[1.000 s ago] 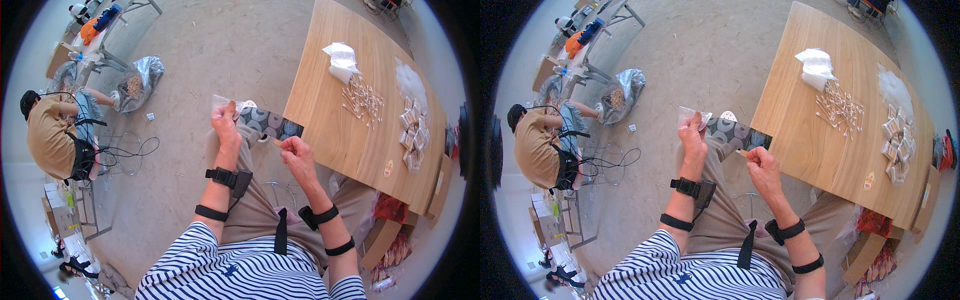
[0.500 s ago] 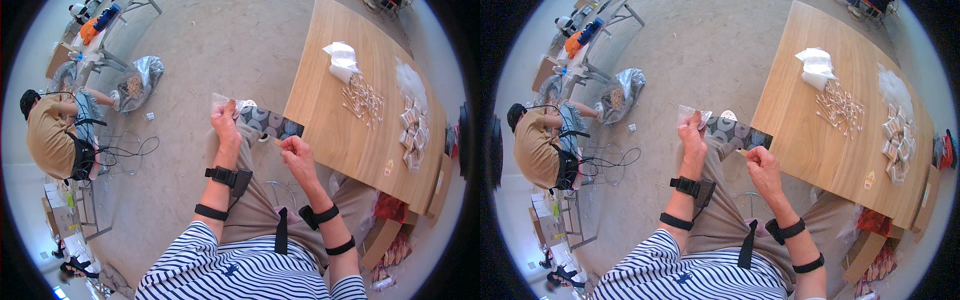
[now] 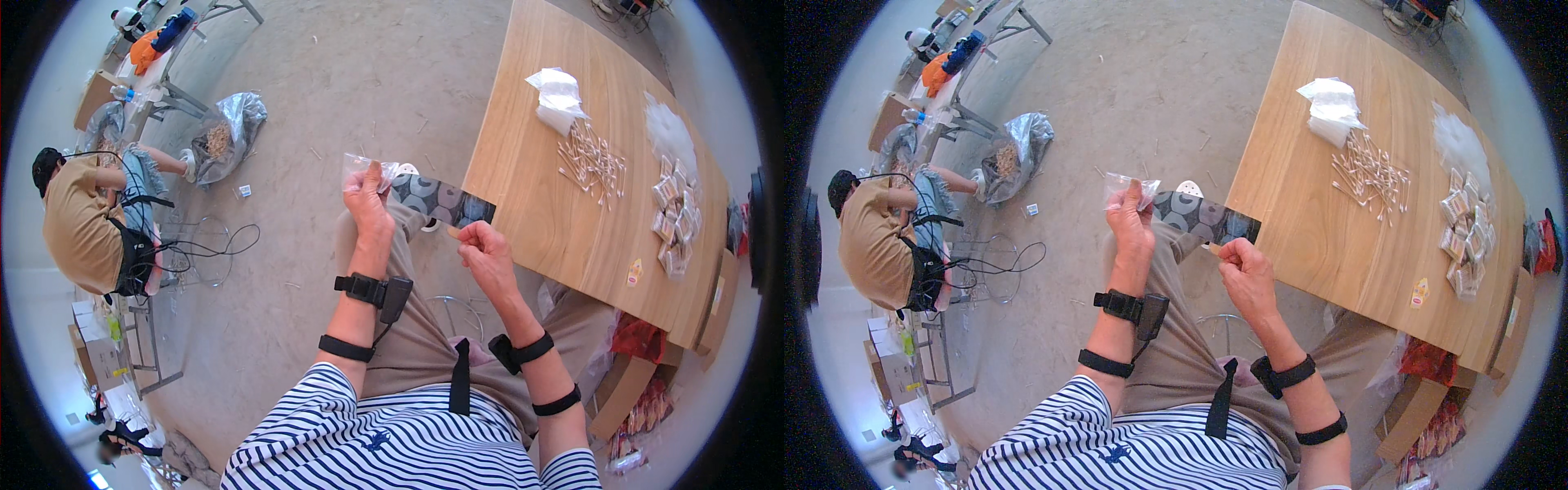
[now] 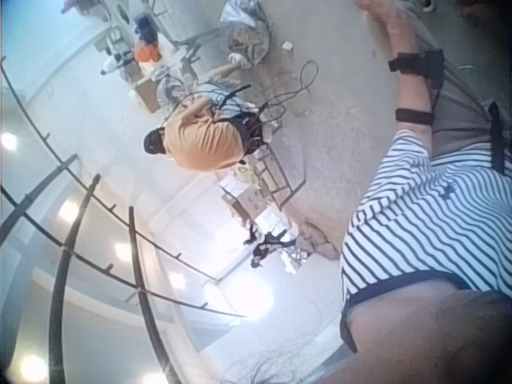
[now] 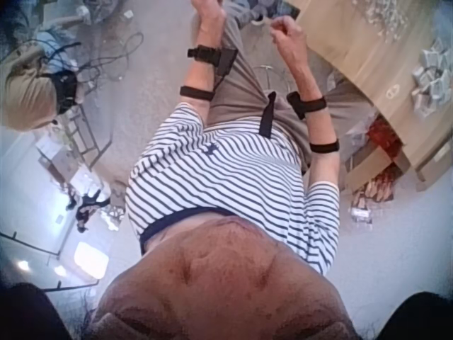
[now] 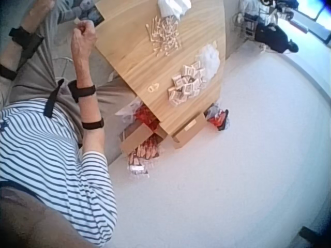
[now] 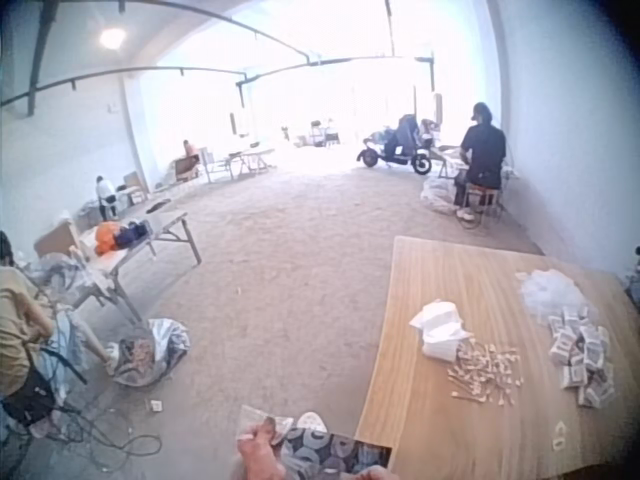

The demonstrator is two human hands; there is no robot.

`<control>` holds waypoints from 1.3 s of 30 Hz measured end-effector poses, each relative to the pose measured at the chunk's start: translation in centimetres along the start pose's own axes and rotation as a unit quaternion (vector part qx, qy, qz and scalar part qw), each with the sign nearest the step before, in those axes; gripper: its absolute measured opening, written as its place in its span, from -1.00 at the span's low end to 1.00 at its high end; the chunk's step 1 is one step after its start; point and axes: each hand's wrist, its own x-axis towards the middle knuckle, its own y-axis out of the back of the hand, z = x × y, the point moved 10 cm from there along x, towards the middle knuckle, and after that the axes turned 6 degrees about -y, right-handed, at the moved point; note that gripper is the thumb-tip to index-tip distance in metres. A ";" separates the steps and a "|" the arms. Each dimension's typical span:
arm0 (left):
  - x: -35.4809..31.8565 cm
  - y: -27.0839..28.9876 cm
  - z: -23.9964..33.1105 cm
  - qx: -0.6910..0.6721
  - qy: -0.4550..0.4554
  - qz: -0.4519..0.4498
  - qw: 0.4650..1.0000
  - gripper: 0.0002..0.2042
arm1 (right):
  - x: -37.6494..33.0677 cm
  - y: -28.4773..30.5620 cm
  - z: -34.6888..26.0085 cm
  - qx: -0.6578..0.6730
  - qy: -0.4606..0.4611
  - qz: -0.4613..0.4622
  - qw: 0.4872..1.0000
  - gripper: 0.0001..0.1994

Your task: Organize cotton swabs into groups and place them into a small clear plastic bag.

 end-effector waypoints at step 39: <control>-0.3 0.2 -0.7 -0.024 0.020 -0.002 1.000 -0.80 | 0.0 -0.1 0.0 -0.028 0.014 0.010 0.999 -0.88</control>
